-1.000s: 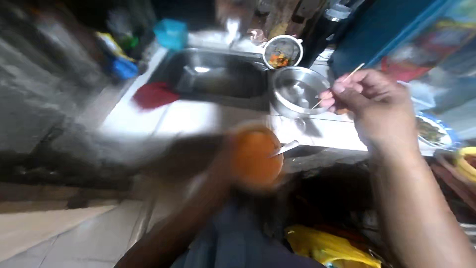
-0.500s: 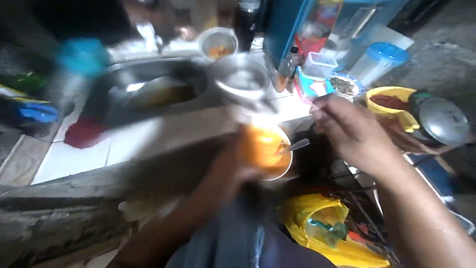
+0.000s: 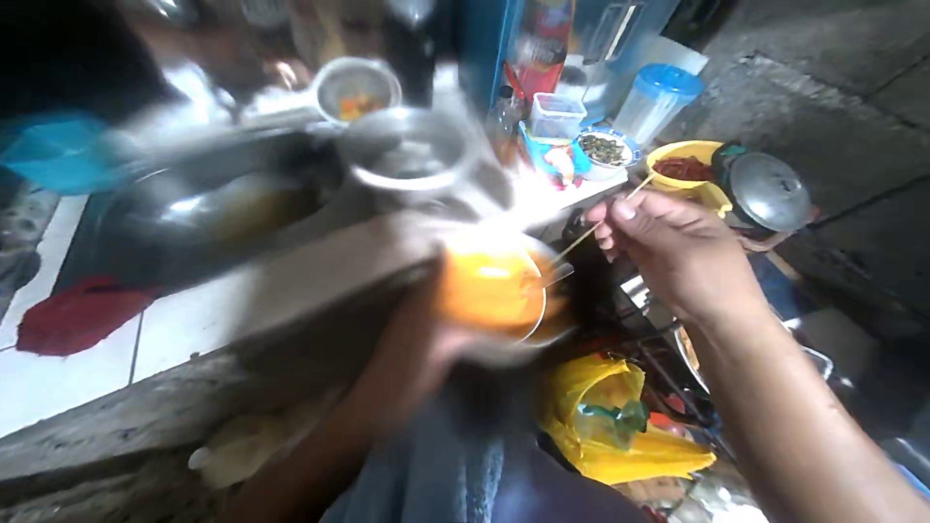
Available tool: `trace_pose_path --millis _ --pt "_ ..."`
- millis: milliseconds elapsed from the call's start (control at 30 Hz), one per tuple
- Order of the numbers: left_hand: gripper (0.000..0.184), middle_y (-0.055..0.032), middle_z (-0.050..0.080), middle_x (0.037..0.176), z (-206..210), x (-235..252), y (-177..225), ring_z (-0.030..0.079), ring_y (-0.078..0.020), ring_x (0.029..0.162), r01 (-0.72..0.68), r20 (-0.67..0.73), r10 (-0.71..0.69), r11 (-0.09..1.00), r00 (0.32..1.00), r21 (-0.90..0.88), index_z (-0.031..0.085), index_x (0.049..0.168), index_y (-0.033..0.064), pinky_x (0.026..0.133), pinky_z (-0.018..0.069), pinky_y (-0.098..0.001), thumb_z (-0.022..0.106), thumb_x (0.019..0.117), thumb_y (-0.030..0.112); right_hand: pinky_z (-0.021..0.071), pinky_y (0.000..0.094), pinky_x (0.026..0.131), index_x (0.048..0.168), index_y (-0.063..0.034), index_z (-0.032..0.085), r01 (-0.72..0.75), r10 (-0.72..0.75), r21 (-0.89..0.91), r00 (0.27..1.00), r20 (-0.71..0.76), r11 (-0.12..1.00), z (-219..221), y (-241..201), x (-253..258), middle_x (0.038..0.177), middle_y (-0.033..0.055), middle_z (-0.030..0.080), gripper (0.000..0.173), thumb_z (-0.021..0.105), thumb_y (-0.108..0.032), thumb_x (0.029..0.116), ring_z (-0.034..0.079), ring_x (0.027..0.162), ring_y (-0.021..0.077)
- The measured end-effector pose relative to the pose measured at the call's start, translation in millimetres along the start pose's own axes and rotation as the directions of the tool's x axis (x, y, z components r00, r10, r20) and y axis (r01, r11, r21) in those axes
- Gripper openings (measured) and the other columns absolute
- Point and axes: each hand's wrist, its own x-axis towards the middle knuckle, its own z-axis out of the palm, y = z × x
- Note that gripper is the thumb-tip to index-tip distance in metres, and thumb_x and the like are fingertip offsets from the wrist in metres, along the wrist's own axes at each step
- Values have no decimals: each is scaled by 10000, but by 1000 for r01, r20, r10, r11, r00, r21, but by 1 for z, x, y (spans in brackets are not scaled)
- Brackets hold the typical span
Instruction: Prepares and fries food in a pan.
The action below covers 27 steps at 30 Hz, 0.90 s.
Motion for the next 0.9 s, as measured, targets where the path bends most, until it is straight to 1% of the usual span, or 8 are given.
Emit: trace_pose_path --millis 133,267,333,400,533,667,833,900 --pt "538 -107 704 1149 -4 -2 1 739 -234 976 -13 0 13 1000 1000 -29 496 1401 82 697 657 -436 233 1118 457 590 228 760 1007 -101 751 80 -82 -226 997 -3 971 -10 2 2 977 -40 710 218 536 -106 1038 667 817 55" --pt "524 -48 692 1162 -29 -3 -6 708 -147 1026 -162 -12 162 987 987 -5 452 1424 45 795 640 -355 294 1112 436 626 240 728 1304 -33 610 229 -252 -456 968 12 860 -31 5 10 936 8 712 322 628 -52 983 703 784 57" --pt "472 -37 660 1193 -39 -6 -7 693 -136 1056 -242 3 242 970 970 -9 359 1434 30 838 631 -341 247 1120 364 627 243 705 1266 -18 575 228 -274 -603 962 15 765 -46 7 -1 952 42 723 313 657 -87 972 714 769 59" --pt "477 -67 636 1237 -51 -6 -9 678 -151 1091 -254 -22 254 967 967 -29 319 1465 36 871 617 -342 209 1125 352 629 284 718 1252 -34 589 132 -189 -706 982 -2 695 -58 16 -28 968 53 723 280 648 -111 989 714 771 87" --pt "467 -95 619 1274 -82 -3 -13 645 -177 1167 -362 -23 362 932 932 -1 316 1459 -4 983 566 -361 229 1127 313 574 578 614 1339 -44 575 -182 110 -821 983 -146 541 -54 76 -122 842 154 713 352 620 -124 999 705 687 347" --pt "593 -53 673 1245 -106 -8 -10 664 -164 1155 -355 -37 354 935 934 -7 439 1414 67 963 585 -397 192 1097 504 580 623 658 1125 7 697 -293 273 -846 944 -184 445 -43 166 -227 864 244 716 230 539 -131 1032 723 755 452" --pt "614 -93 637 1311 -134 -18 0 640 -207 1204 -417 -98 422 906 901 68 396 1460 41 1006 559 -438 224 1100 509 496 676 959 1418 -35 582 -618 726 -766 606 -324 174 -37 216 -252 1332 285 629 382 486 -153 1068 630 1179 510" --pt "600 -121 623 1300 -131 -27 11 642 -206 1191 -423 -184 434 901 882 100 361 1447 -4 1001 563 -422 122 1108 430 473 696 985 1347 8 634 -621 712 -757 623 -323 201 -31 207 -232 1350 284 620 354 547 -127 1032 610 1212 510"
